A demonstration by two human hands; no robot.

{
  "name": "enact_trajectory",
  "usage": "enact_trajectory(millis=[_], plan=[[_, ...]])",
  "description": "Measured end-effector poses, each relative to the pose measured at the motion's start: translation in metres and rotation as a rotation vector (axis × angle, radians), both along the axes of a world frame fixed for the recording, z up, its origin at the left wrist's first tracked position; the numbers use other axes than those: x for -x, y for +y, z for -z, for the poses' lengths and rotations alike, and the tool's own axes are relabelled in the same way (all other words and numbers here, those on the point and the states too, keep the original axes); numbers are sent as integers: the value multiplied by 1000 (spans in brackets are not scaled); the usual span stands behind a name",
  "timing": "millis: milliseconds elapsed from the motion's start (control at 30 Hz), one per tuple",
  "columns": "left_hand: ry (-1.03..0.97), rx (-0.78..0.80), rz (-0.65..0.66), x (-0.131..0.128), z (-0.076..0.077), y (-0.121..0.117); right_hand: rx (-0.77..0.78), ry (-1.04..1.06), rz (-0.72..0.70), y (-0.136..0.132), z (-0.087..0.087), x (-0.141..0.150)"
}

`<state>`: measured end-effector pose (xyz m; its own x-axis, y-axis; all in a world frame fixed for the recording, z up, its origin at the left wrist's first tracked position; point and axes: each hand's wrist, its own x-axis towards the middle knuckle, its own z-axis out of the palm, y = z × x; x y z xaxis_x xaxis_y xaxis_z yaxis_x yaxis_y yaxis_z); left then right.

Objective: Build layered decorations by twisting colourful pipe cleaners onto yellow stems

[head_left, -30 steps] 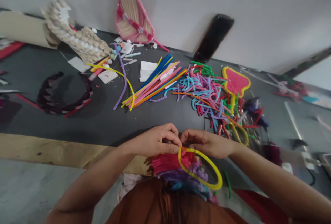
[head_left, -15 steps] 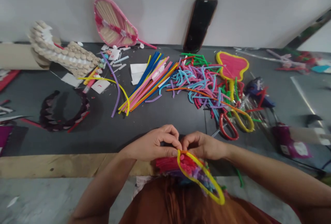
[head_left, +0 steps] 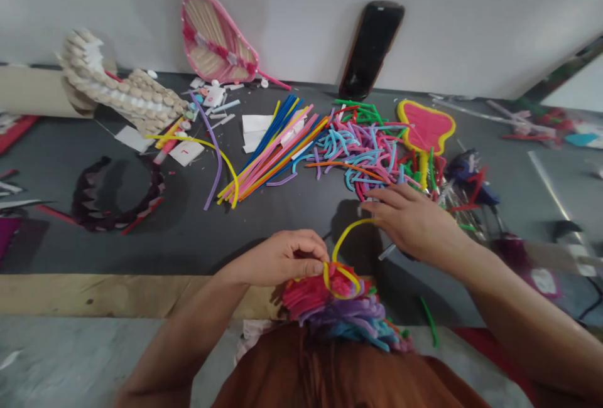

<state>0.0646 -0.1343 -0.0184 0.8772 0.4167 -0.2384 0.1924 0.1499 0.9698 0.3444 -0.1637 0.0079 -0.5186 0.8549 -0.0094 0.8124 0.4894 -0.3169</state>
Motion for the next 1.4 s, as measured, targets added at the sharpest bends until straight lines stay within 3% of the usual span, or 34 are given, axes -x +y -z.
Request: enact_trajectory(millis=[133,200,300,467,633,867,967,1100,1267,1400], plan=[[69,147,14,0,2,-2,31,390,-309,-8,-13,25],[63,186,37,-1,3,-3,86,481,-426,-12,-18,35],[25,204,56,-2,4,-4,96,463,-480,-14,-21,41],[43,71,90,-3,4,-5,198,521,-532,-8,-22,40],[47,-59,119,-4,2,-6,356,629,-408,-3,-23,45],[57,-27,104,-5,3,-7,276,455,-463,-8,-34,51],[56,10,97,-5,3,-8,237,438,-421,-12,-36,54],[16,55,105,-4,3,-9,362,544,-235,-16,-35,59],[35,49,95,-5,2,-9,428,539,-256,-14,-36,58],[62,78,84,-5,0,-8,723,663,-198,-8,-25,47]])
